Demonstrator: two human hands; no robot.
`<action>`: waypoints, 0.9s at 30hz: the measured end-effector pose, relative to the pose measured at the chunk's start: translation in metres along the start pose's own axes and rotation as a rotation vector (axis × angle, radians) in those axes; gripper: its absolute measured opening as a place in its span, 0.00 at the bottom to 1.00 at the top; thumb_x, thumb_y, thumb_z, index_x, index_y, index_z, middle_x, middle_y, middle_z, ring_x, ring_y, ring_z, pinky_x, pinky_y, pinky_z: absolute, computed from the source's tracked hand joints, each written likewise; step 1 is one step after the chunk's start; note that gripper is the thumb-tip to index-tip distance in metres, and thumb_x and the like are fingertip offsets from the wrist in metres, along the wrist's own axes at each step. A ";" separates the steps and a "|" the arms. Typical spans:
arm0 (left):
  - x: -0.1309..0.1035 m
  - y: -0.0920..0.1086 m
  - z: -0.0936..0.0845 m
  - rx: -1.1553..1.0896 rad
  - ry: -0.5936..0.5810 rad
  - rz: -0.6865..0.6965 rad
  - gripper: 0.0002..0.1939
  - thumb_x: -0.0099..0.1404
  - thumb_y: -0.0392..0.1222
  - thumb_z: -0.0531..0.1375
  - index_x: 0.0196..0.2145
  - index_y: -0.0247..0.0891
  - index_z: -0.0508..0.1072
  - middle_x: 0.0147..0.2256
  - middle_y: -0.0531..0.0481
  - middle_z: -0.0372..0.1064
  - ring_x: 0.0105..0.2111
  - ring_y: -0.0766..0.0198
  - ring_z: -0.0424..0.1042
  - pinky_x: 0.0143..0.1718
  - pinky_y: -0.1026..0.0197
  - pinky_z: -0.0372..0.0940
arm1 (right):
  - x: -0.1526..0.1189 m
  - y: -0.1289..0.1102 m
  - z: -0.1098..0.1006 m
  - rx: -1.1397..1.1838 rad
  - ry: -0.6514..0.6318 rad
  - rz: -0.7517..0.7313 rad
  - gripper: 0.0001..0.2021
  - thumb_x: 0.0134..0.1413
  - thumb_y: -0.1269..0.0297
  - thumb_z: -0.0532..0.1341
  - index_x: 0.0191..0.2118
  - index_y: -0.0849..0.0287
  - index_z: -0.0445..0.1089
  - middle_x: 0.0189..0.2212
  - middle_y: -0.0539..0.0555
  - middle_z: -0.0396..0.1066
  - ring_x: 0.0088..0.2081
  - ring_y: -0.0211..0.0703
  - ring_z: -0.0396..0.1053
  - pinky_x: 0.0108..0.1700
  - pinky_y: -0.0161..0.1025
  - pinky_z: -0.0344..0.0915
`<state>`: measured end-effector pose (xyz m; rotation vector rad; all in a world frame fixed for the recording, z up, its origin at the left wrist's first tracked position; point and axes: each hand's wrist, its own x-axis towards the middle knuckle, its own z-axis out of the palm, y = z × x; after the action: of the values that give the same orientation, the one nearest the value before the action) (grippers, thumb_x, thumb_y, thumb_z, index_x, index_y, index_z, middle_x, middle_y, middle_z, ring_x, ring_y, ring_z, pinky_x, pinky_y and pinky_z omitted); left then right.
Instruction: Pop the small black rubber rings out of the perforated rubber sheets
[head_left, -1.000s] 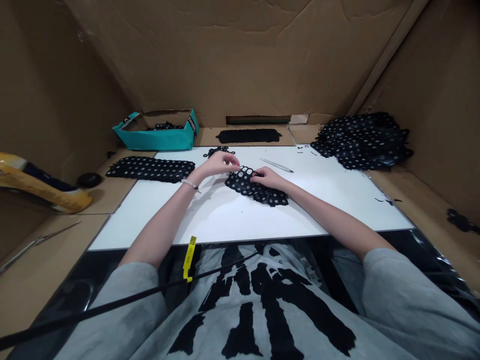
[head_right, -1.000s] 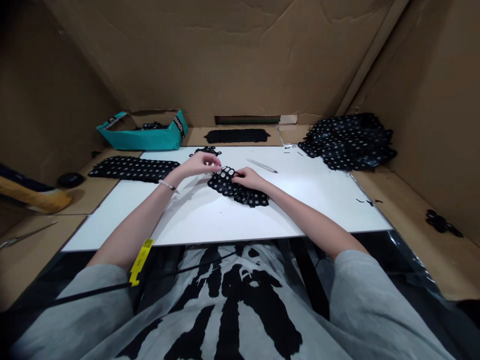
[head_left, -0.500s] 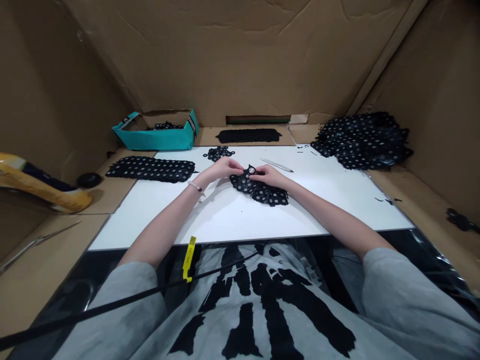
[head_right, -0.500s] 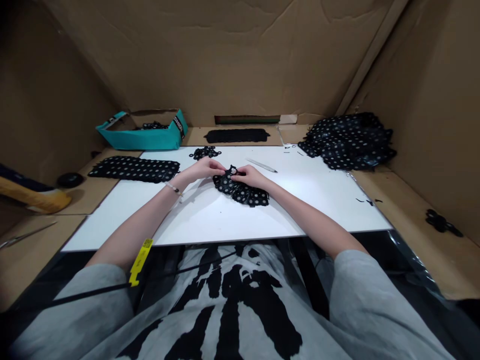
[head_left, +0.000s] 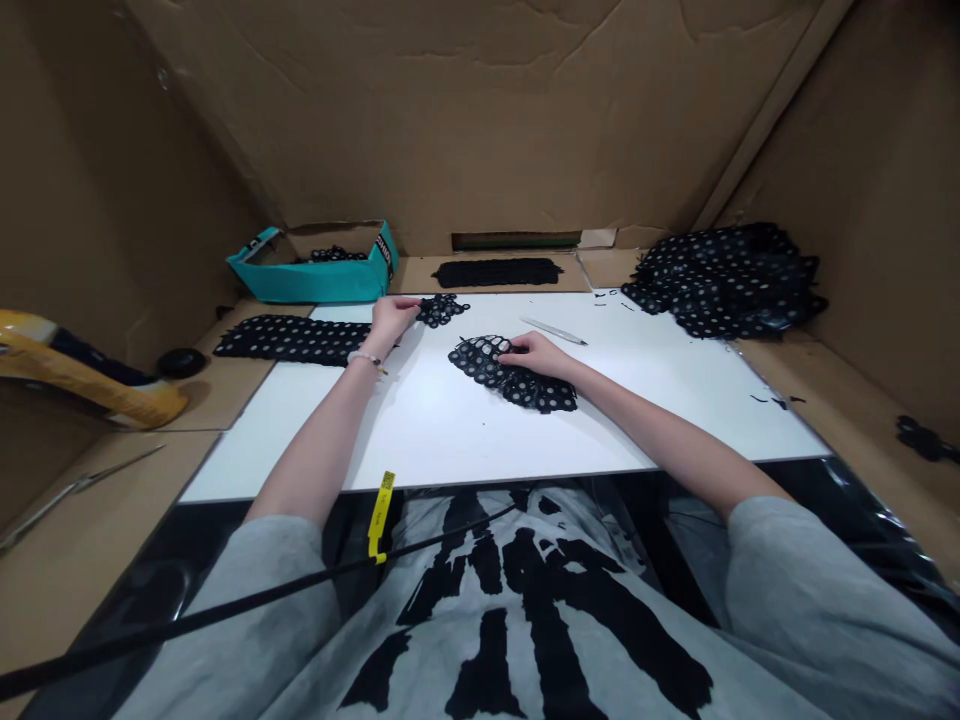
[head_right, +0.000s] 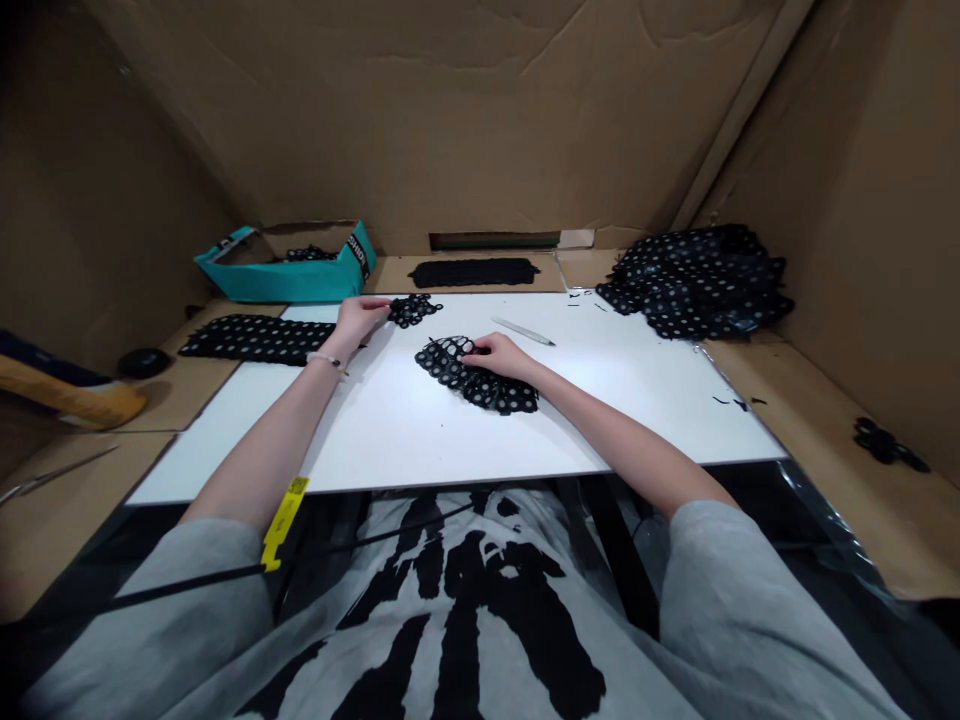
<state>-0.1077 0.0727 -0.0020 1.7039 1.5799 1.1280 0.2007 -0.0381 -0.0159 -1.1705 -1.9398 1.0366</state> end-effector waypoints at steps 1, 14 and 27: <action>0.001 -0.001 0.002 0.021 0.016 -0.005 0.15 0.56 0.41 0.64 0.40 0.33 0.81 0.37 0.37 0.80 0.37 0.50 0.77 0.40 0.53 0.71 | 0.000 0.000 0.000 0.004 -0.001 0.002 0.20 0.46 0.45 0.66 0.29 0.60 0.76 0.28 0.52 0.74 0.33 0.44 0.67 0.41 0.41 0.61; -0.060 0.083 0.034 0.158 -0.594 0.434 0.17 0.53 0.53 0.69 0.35 0.37 0.83 0.36 0.44 0.81 0.37 0.56 0.75 0.39 0.59 0.66 | 0.000 -0.004 0.003 -0.010 0.053 -0.003 0.25 0.49 0.39 0.63 0.27 0.61 0.73 0.23 0.49 0.66 0.29 0.39 0.59 0.35 0.39 0.55; -0.045 0.064 0.042 0.002 -0.396 0.198 0.11 0.53 0.46 0.68 0.30 0.36 0.82 0.33 0.43 0.81 0.36 0.54 0.76 0.42 0.56 0.68 | -0.003 -0.013 -0.009 -0.041 -0.044 0.036 0.24 0.43 0.40 0.65 0.26 0.59 0.65 0.22 0.45 0.60 0.28 0.37 0.55 0.35 0.38 0.52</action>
<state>-0.0373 0.0246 0.0215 1.9735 1.1894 0.8104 0.2041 -0.0417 -0.0002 -1.2187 -1.9894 1.0534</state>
